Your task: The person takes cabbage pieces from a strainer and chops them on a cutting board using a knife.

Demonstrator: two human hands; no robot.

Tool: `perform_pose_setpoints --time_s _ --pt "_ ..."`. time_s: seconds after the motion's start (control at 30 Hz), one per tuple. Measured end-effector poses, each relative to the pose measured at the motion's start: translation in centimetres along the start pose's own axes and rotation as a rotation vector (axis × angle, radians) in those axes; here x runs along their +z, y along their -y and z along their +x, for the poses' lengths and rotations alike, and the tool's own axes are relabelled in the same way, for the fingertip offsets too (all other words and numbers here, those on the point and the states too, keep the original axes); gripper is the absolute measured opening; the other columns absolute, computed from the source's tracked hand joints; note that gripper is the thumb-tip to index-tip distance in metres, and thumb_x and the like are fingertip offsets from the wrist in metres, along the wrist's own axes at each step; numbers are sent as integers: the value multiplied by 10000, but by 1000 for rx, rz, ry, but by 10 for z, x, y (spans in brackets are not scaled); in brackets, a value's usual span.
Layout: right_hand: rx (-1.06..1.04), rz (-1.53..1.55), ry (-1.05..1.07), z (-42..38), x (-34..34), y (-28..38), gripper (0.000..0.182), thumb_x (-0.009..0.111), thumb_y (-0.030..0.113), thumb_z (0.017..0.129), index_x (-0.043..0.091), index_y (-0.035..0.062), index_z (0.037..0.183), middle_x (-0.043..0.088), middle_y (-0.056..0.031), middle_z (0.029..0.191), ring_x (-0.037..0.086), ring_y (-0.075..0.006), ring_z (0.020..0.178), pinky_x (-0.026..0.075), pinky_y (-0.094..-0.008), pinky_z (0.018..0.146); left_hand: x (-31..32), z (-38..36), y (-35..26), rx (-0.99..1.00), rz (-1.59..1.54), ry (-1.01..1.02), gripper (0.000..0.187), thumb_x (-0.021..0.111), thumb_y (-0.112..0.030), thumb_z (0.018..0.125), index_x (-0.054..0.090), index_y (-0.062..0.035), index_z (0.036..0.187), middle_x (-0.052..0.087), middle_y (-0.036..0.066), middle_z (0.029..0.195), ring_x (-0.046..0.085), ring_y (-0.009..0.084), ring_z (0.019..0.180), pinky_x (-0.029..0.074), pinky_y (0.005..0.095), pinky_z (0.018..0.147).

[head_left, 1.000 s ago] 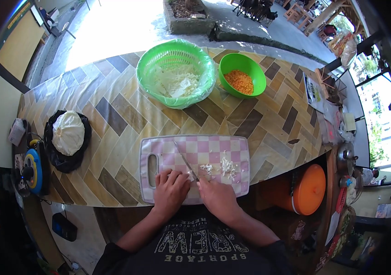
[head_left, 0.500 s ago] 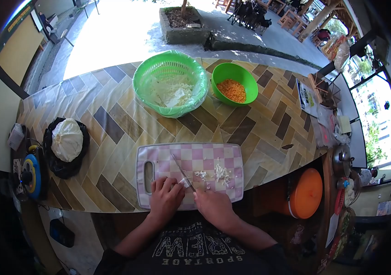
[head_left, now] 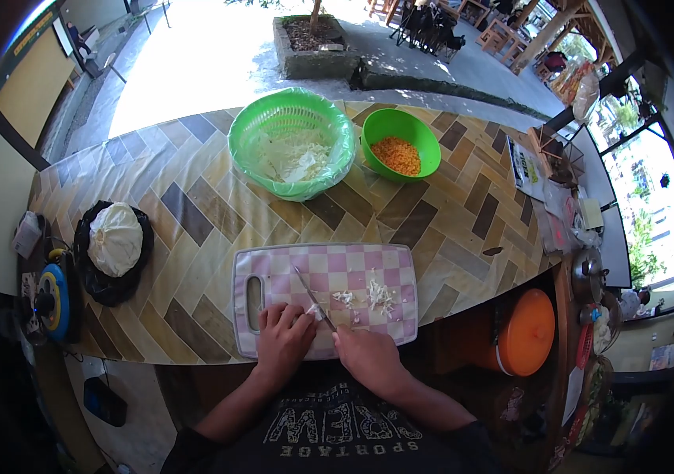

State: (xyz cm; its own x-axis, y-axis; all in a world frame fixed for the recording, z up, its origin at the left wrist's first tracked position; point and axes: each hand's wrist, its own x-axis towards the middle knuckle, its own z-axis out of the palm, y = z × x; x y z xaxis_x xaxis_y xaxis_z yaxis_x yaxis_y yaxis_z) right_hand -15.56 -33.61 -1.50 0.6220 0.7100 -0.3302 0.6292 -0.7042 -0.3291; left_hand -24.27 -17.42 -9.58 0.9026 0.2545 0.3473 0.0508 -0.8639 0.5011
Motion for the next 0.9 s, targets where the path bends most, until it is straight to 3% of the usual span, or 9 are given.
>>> perform_pose_setpoints --time_s 0.9 --pt "3 45 -4 5 11 1 277 527 283 1054 647 43 985 725 -172 776 732 -377 731 575 -514 638 8 -7 -1 -26 -47 -73 192 789 -123 823 686 -105 984 654 51 1028 593 300 1061 434 455 945"
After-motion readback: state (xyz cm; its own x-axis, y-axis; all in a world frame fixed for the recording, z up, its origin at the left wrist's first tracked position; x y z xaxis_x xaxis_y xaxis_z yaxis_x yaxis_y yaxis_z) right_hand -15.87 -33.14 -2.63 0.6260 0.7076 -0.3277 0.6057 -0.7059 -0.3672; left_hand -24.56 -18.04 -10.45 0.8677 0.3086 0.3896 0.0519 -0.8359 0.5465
